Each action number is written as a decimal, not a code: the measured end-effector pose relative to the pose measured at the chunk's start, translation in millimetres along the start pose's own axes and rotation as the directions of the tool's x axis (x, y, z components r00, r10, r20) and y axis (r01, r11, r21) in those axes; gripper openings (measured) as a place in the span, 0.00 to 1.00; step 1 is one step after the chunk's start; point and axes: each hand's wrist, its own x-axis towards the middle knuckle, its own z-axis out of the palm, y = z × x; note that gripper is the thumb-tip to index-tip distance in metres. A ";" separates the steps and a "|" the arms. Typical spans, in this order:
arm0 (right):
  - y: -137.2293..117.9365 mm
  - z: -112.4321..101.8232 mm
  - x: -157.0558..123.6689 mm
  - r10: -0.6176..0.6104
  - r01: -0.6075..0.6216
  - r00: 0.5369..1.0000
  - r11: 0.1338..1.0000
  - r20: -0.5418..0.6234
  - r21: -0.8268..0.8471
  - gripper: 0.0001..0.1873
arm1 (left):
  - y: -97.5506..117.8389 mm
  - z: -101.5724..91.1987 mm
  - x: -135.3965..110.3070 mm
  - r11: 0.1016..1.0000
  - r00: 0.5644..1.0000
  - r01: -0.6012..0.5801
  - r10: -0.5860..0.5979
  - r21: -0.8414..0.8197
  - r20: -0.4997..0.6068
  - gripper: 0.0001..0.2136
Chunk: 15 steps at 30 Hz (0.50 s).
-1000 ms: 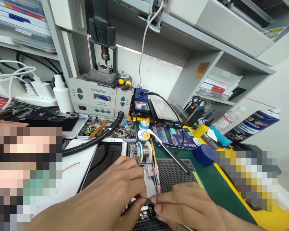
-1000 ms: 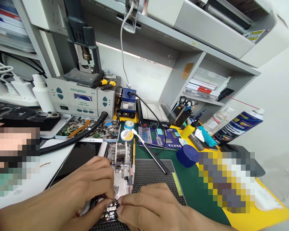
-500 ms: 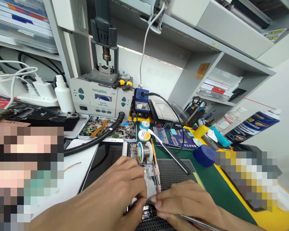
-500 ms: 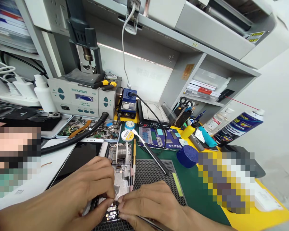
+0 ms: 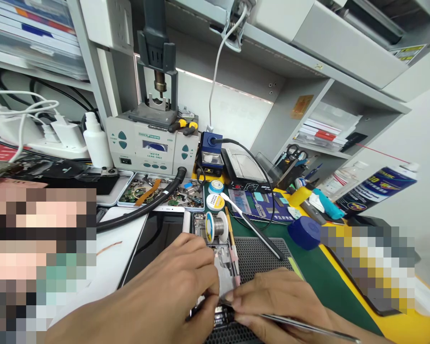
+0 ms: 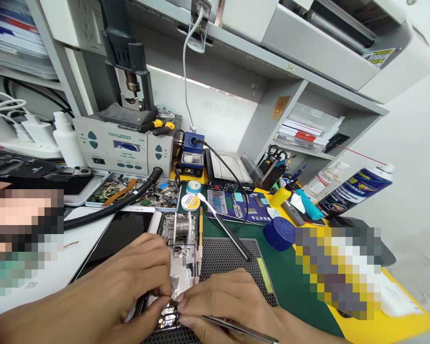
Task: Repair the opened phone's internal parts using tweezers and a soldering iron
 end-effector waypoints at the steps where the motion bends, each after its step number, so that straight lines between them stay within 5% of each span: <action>1: 0.0 0.1 -0.2 0.004 -0.004 1.000 1.000 -0.003 0.001 0.03 | -0.4 0.0 -0.4 1.000 1.000 0.005 -0.005 0.002 0.012 0.09; 15: 1.1 4.2 -1.5 0.016 -0.015 0.998 1.000 -0.054 0.019 0.04 | 2.1 -3.3 0.8 0.997 0.998 -0.058 0.060 -0.045 0.028 0.11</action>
